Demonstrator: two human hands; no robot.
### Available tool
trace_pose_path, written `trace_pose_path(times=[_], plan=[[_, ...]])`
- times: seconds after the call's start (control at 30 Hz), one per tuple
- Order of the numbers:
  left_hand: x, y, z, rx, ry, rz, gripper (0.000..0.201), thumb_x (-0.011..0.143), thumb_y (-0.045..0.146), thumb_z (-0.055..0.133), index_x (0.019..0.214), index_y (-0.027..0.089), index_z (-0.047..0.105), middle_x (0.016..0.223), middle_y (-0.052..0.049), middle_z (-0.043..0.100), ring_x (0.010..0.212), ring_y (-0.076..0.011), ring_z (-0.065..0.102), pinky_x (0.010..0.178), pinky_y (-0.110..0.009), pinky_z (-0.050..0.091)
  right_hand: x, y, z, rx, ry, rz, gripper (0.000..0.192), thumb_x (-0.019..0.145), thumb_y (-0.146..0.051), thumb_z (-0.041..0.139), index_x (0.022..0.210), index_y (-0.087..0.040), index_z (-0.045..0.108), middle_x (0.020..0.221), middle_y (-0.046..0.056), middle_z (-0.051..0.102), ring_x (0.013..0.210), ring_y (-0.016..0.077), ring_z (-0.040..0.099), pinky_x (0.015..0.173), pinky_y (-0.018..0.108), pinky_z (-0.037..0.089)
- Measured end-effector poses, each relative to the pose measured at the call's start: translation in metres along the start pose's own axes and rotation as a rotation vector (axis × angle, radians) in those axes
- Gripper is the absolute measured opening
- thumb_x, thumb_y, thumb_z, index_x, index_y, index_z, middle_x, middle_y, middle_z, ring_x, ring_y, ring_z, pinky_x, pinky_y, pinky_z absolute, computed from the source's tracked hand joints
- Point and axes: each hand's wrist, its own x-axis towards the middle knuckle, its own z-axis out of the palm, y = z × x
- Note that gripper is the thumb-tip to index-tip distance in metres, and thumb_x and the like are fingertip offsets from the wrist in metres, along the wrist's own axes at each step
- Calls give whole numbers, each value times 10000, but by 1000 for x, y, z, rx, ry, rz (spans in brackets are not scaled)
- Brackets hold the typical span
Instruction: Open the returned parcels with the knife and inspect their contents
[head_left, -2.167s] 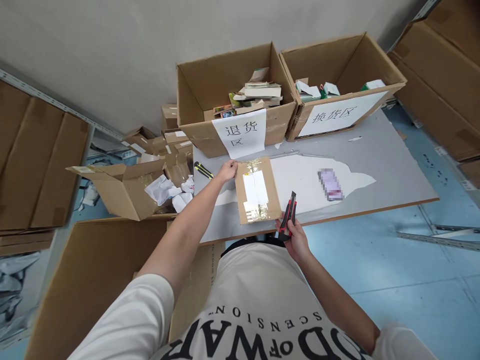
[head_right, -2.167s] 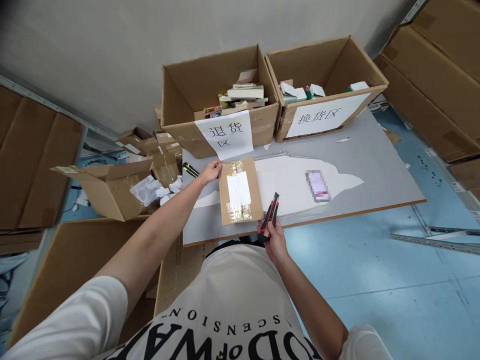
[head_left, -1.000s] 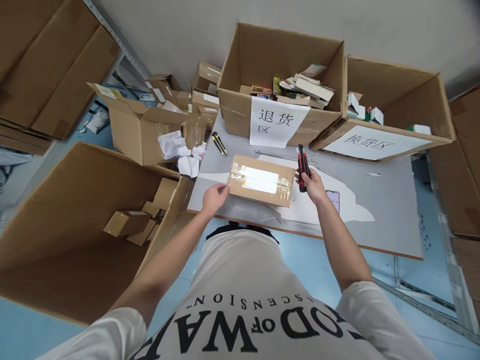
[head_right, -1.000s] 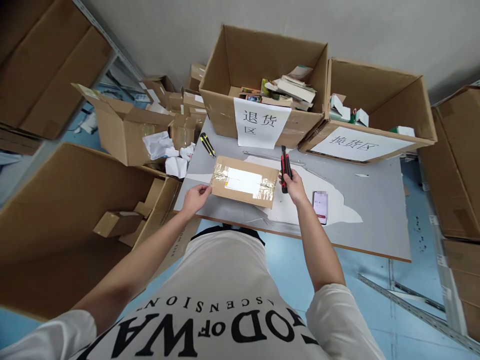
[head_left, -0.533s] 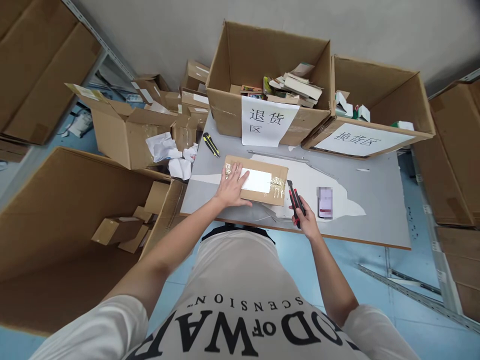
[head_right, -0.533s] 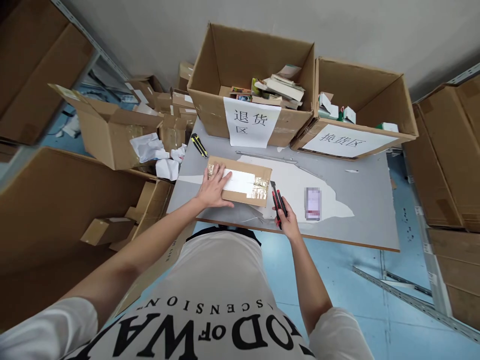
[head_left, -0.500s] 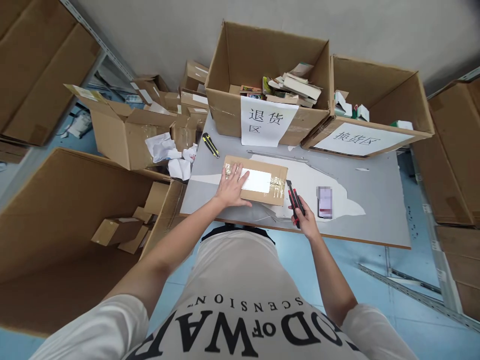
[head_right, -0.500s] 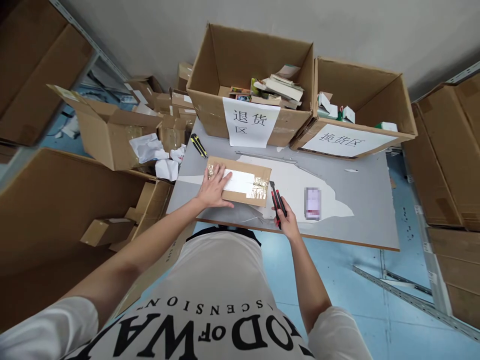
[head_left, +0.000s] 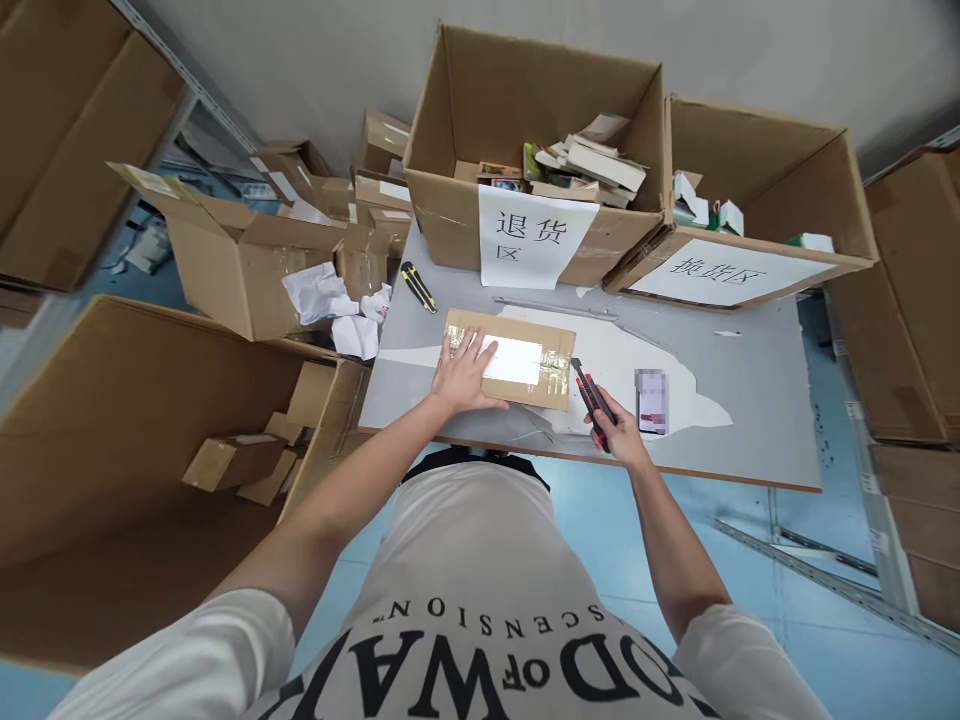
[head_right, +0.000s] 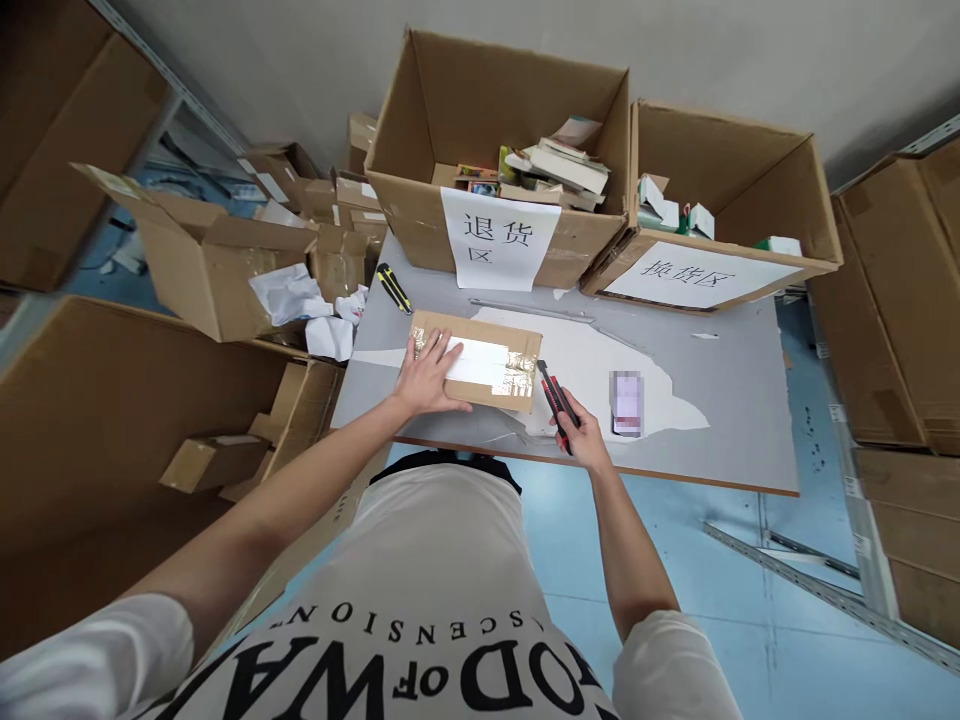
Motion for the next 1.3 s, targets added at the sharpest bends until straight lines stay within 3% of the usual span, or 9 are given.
trace_pose_path(times=[0.5, 0.77, 0.87, 0.97, 1.1, 1.2, 1.3], plan=[[3, 1, 3, -1, -78, -52, 1213, 590, 829, 558, 1508, 124, 194, 1581, -181, 107, 1454, -384, 64, 1134, -592, -30, -8, -19, -24, -150, -175, 114, 750, 835, -483, 579, 1487, -241, 296, 652, -53, 511, 384, 58, 408, 343, 205, 339], [4, -1, 6, 1, -57, -56, 1232, 581, 829, 556, 1509, 110, 184, 1582, -176, 103, 1455, -377, 68, 1142, -583, -33, -29, 0, -23, -169, -325, 188, 713, 865, -479, 557, 1482, -221, 309, 685, -27, 548, 389, 65, 445, 352, 207, 343], [4, -2, 7, 9, -38, -43, 1229, 581, 827, 555, 1507, 106, 191, 1582, -174, 108, 1454, -382, 72, 1143, -586, -33, -36, 5, -26, -142, -278, 174, 704, 869, -496, 551, 1480, -243, 308, 717, -19, 567, 405, 68, 456, 365, 214, 361], [3, -3, 9, 16, -9, -28, 1205, 597, 809, 560, 1503, 100, 204, 1577, -181, 127, 1449, -393, 86, 1141, -595, -28, -45, 10, -45, -144, -196, 158, 724, 854, -516, 562, 1476, -241, 312, 727, -14, 576, 415, 78, 459, 369, 226, 377], [-2, -2, 11, 36, 46, -3, 1145, 627, 774, 569, 1489, 94, 246, 1565, -197, 170, 1444, -398, 116, 1138, -605, -14, -48, 30, -70, -230, 48, 98, 733, 873, -548, 484, 1498, -240, 255, 844, 30, 618, 466, 103, 491, 434, 270, 433], [-6, -2, 13, 52, 97, 27, 1080, 649, 744, 577, 1464, 88, 308, 1548, -209, 218, 1439, -386, 161, 1150, -582, 23, -35, 52, -65, -412, 186, 45, 660, 915, -512, 351, 1504, -233, 248, 1018, 86, 632, 625, 152, 568, 616, 341, 512], [-10, -2, 14, 68, 141, 72, 979, 686, 701, 577, 1427, 93, 379, 1528, -210, 275, 1432, -363, 212, 1166, -545, 57, -13, 69, -41, -650, 201, -18, 609, 924, -408, 292, 1505, -231, 254, 1167, 113, 578, 918, 213, 592, 857, 401, 486]])
